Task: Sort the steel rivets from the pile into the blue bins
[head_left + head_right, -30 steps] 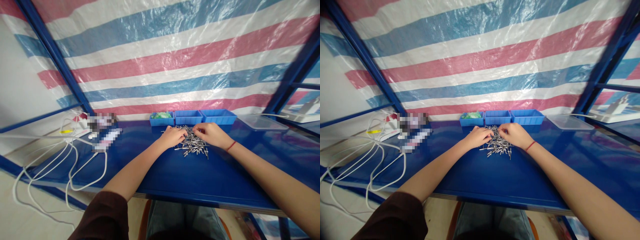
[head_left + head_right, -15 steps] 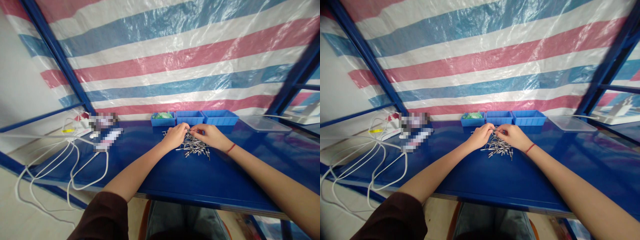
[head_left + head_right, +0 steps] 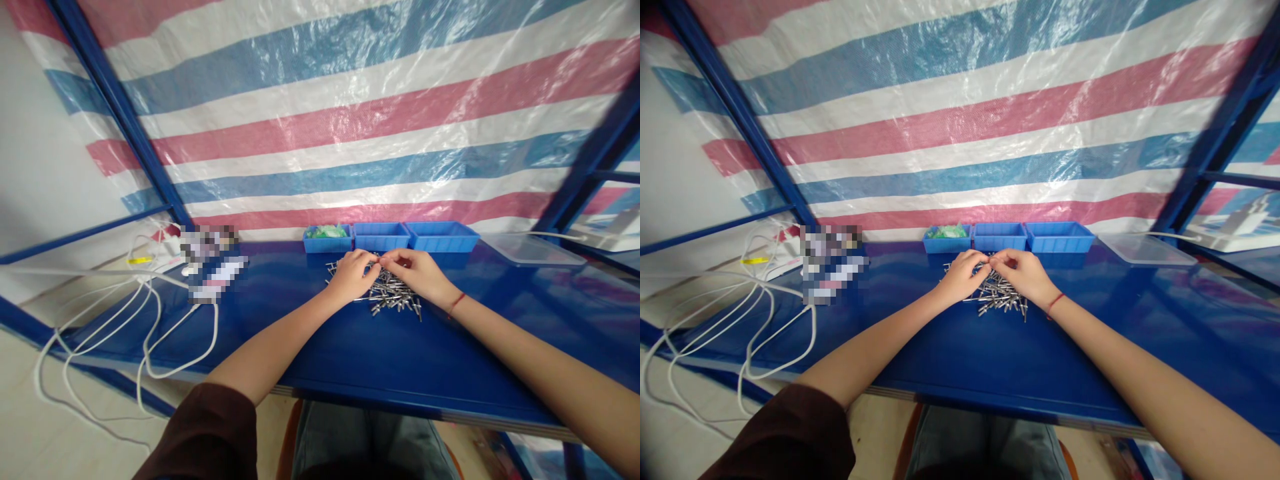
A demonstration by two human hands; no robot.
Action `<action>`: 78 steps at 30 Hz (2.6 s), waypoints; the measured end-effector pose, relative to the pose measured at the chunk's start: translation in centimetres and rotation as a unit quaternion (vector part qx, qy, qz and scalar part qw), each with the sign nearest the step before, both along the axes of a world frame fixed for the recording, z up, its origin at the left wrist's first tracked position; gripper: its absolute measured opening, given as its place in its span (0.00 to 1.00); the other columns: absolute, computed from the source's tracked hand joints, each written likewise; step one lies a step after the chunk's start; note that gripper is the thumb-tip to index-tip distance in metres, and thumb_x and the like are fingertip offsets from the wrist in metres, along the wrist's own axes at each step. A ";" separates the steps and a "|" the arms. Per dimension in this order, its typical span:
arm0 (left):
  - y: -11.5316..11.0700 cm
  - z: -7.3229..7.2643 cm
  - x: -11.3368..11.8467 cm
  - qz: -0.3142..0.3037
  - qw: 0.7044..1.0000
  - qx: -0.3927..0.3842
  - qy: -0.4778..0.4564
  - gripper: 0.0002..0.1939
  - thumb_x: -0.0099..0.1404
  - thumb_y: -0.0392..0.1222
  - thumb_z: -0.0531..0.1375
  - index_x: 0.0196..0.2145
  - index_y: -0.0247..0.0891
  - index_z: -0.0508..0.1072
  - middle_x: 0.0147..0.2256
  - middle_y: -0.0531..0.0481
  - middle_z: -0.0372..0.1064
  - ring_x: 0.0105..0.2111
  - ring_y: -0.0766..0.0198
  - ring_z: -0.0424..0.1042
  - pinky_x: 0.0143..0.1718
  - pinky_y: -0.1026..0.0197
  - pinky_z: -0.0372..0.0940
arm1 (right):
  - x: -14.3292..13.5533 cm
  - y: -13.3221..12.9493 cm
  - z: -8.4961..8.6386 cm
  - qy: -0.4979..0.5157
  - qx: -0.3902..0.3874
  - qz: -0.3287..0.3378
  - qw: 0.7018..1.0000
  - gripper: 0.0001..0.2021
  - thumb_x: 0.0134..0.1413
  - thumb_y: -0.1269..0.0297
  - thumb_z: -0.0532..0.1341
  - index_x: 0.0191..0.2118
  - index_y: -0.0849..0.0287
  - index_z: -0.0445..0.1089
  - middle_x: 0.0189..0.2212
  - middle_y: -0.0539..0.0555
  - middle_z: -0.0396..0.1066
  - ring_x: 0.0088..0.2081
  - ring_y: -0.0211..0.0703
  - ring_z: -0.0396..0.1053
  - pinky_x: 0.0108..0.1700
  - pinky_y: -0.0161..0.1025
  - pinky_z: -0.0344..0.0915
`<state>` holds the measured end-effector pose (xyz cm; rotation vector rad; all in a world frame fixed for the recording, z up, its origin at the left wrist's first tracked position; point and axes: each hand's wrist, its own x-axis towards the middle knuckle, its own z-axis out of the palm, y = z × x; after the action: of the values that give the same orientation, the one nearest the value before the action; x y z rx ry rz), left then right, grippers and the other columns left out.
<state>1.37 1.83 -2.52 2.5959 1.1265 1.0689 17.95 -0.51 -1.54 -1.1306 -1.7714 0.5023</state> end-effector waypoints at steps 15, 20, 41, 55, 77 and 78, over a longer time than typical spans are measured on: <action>0.2 -0.9 0.3 -0.027 0.997 0.018 -0.073 0.06 0.63 0.41 0.58 0.32 0.36 0.69 0.34 0.49 0.70 0.38 0.63 0.68 0.42 0.60 0.62 | -0.8 -0.7 0.0 -0.023 0.068 -0.024 0.997 0.17 0.51 0.50 0.59 0.32 0.61 0.71 0.25 0.53 0.70 0.26 0.40 0.65 0.29 0.38 0.62; 0.1 -0.4 0.1 -0.030 0.994 0.007 -0.101 0.05 0.62 0.41 0.59 0.32 0.37 0.69 0.35 0.49 0.69 0.38 0.63 0.68 0.42 0.61 0.63 | -0.7 -1.4 0.9 -0.087 0.147 0.005 0.985 0.12 0.55 0.56 0.57 0.33 0.59 0.72 0.29 0.55 0.71 0.27 0.40 0.64 0.30 0.39 0.63; -0.5 1.2 -0.7 -0.068 0.984 0.035 -0.160 0.04 0.62 0.39 0.58 0.30 0.38 0.68 0.33 0.49 0.69 0.37 0.65 0.68 0.42 0.59 0.65 | 0.1 -0.9 0.7 -0.117 0.112 0.020 0.987 0.15 0.58 0.55 0.54 0.38 0.58 0.74 0.35 0.56 0.74 0.35 0.44 0.69 0.36 0.41 0.65; 1.5 0.4 -2.6 0.021 0.997 0.015 -0.076 0.05 0.62 0.37 0.54 0.36 0.39 0.69 0.36 0.50 0.70 0.39 0.63 0.69 0.44 0.58 0.64 | 0.6 7.0 1.9 -0.152 0.005 -0.288 0.945 0.17 0.55 0.56 0.52 0.30 0.60 0.75 0.30 0.60 0.76 0.35 0.50 0.72 0.36 0.41 0.62; -0.8 2.0 -2.3 -0.138 0.969 -0.057 0.199 0.08 0.59 0.38 0.57 0.32 0.37 0.77 0.28 0.51 0.68 0.28 0.68 0.66 0.32 0.66 0.58 | 1.7 1.7 0.0 -0.134 -0.012 -0.172 0.976 0.12 0.52 0.63 0.54 0.30 0.60 0.74 0.28 0.54 0.75 0.31 0.46 0.71 0.35 0.39 0.62; -0.7 1.9 -2.1 -0.132 0.970 -0.059 0.197 0.09 0.60 0.41 0.57 0.32 0.37 0.77 0.27 0.51 0.68 0.28 0.68 0.66 0.32 0.66 0.57 | 1.5 1.6 0.1 -0.134 -0.005 -0.166 0.977 0.12 0.52 0.63 0.54 0.30 0.59 0.74 0.28 0.54 0.75 0.31 0.46 0.71 0.35 0.40 0.62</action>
<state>-0.77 1.15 -0.66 2.8287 0.8373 0.4287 19.48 1.10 -1.40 -1.5236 -1.7540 0.1605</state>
